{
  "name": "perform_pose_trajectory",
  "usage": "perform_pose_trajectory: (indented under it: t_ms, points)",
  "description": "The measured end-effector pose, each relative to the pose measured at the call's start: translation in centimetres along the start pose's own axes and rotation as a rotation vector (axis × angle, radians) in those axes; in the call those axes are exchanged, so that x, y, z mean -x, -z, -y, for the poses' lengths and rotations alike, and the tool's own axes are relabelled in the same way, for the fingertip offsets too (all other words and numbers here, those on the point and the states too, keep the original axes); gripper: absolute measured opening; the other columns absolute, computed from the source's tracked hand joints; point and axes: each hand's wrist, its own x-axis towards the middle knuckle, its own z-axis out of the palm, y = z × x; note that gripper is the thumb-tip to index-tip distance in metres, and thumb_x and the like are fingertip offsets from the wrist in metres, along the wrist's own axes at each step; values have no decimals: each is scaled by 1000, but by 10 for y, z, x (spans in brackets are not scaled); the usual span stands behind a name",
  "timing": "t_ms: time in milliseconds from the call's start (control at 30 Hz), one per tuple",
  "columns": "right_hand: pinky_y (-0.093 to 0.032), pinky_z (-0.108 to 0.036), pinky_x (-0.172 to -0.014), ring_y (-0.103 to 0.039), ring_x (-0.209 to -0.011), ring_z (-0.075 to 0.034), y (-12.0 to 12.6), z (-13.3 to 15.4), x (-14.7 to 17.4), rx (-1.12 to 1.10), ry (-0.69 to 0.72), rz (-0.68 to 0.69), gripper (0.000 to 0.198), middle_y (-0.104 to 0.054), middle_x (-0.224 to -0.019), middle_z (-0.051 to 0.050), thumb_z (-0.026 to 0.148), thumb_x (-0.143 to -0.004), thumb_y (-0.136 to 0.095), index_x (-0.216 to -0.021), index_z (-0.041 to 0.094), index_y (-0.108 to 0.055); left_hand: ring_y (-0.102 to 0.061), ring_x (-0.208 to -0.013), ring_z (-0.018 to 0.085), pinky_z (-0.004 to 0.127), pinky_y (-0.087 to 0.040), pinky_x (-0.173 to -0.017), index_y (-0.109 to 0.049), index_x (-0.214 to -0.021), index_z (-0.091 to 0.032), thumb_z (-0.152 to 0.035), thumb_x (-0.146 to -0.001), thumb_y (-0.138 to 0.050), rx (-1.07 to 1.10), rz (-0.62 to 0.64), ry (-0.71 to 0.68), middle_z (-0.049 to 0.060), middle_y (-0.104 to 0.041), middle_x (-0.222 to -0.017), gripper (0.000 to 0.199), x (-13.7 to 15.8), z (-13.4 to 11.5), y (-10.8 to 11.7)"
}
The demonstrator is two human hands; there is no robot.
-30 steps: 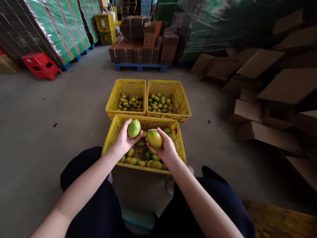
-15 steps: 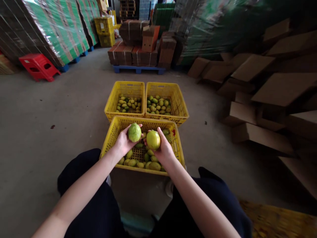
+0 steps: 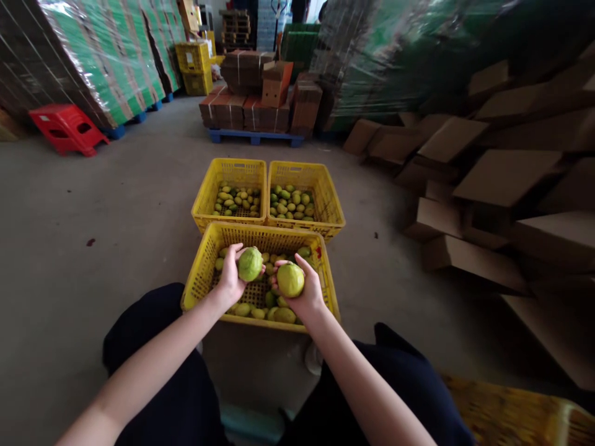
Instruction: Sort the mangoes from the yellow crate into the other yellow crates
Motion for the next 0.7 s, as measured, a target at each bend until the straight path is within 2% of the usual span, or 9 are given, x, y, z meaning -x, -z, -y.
perform_pose_trajectory:
  t_ms: [167, 333, 433, 533, 600, 700]
  points:
    - [-57, -35, -53, -67, -62, -22, -7, 3, 8, -79, 4, -60, 32, -69, -62, -8, 38, -81, -48, -71, 16, -68, -64, -50, 16, 26, -55, -49, -62, -76, -13, -24, -85, -46, 19, -28, 70, 4, -66, -60, 21, 0, 8, -2]
    - [-58, -29, -57, -66, -59, -17, -17, 3, 11, -121, 76, -48, 27, -72, -73, -5, 34, -81, -53, -88, 15, -70, -64, -50, 15, 26, -55, -48, -67, -85, -10, -25, -89, -43, 29, 96, 96, 7, -69, -67, 29, 5, 7, -5]
    - [-57, -25, -56, -66, -60, -14, -22, 3, 10, -152, 110, -32, 24, -73, -77, -3, 36, -82, -56, -92, 18, -69, -64, -52, 14, 23, -54, -47, -68, -92, -14, -26, -88, -47, 103, 113, 64, 3, -69, -69, 24, 6, 5, -6]
    - [-53, -21, -49, -63, -57, -12, -24, 2, 7, -185, 204, -19, 24, -73, -77, -1, 41, -82, -58, -89, 20, -69, -64, -54, 12, 22, -52, -47, -69, -95, -18, -27, -85, -54, 138, 96, -22, 0, -68, -71, 20, 4, 1, -6]
    - [-53, -20, -50, -63, -56, -11, -25, 1, 4, -202, 272, -14, 23, -72, -76, -1, 41, -80, -60, -85, 20, -69, -65, -56, 13, 24, -55, -53, -69, -88, -17, -24, -83, -54, 176, 68, -59, 1, -67, -69, 17, 0, -1, -5]
    - [-56, -24, -62, -65, -64, -13, -28, 2, -2, -236, 355, -21, 19, -71, -73, -1, 36, -74, -64, -80, 18, -69, -69, -71, 17, 32, -58, -72, -67, -78, -16, -20, -80, -53, 299, 64, -29, 2, -68, -69, 15, -3, -5, -6]
